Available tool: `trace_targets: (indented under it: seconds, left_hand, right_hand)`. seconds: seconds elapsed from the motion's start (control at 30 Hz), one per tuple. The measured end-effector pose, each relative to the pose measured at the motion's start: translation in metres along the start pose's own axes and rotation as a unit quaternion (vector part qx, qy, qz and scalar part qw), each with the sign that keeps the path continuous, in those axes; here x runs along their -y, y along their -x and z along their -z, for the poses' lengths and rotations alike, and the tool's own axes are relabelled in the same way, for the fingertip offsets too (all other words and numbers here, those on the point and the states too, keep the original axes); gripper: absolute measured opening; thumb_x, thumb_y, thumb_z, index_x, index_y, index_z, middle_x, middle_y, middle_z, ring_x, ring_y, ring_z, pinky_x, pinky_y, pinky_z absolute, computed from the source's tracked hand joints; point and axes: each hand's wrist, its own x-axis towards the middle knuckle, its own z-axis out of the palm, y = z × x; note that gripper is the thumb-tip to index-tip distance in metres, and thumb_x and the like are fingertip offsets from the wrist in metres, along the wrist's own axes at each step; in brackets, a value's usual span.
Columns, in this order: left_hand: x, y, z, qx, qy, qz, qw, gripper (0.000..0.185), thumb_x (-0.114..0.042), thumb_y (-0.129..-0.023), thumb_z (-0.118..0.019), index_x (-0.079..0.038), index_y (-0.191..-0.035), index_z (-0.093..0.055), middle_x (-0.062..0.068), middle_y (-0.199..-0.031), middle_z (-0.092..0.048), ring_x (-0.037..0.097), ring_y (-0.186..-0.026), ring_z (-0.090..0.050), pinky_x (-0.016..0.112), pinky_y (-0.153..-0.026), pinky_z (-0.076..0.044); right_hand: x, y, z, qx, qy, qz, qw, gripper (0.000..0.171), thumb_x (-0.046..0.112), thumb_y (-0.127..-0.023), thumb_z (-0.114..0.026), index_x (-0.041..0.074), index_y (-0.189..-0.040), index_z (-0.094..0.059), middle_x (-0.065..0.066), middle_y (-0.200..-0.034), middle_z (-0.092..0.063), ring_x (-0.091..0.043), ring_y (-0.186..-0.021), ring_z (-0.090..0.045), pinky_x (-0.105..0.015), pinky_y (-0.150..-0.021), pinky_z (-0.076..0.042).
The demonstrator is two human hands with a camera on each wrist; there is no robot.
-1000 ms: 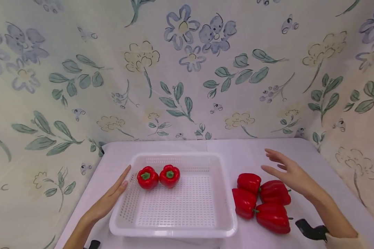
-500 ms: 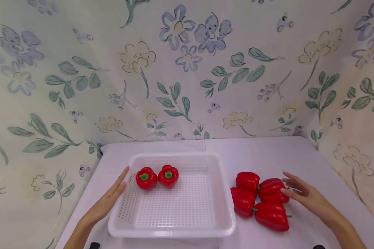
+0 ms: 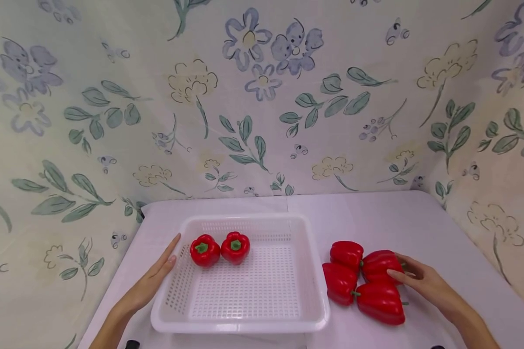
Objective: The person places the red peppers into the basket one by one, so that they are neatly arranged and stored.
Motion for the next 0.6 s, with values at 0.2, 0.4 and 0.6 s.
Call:
trace_targets:
  seconds: [0.2,0.4,0.6]
  left_hand:
    - [0.0004,0.0002,0.0000,-0.002,0.003,0.000,1.0000,0.059,-0.040,-0.113,-0.033,-0.038,-0.167,-0.010,0.008,-0.176,-0.006,0.050,-0.156,-0.019,0.062,-0.104,-0.053]
    - [0.0014,0.0002,-0.0002,-0.006,0.000,-0.002,1.0000,0.058,-0.038,-0.113,-0.032,-0.039,-0.166,-0.010,0.007,-0.176,-0.007,0.048,-0.158,-0.015,0.068,-0.112,-0.041]
    - [0.0006,-0.0002,-0.0002,-0.006,-0.004,-0.003,1.0000,0.057,-0.035,-0.114,-0.031,-0.039,-0.166,-0.010,0.007,-0.176,-0.006,0.048,-0.158,-0.015,0.069,-0.113,-0.039]
  right_hand:
    - [0.0018,-0.0013,-0.0017,-0.008,0.013,-0.008,1.000,0.097,0.060,-0.104,-0.045,-0.016,-0.157,-0.016,-0.044,-0.155,-0.028,-0.059,-0.135,-0.042,-0.061,-0.094,-0.056]
    - [0.0038,-0.0016,-0.0012,-0.016,-0.005,-0.010,1.000,0.097,0.061,-0.105,-0.042,-0.012,-0.160,-0.009,-0.044,-0.159,-0.020,-0.059,-0.139,-0.034,-0.066,-0.100,-0.053]
    - [0.0051,0.0027,0.0018,-0.047,-0.031,0.005,0.998,0.095,0.061,-0.106,-0.038,-0.006,-0.163,-0.003,-0.042,-0.162,-0.014,-0.061,-0.142,-0.023,-0.077,-0.103,-0.042]
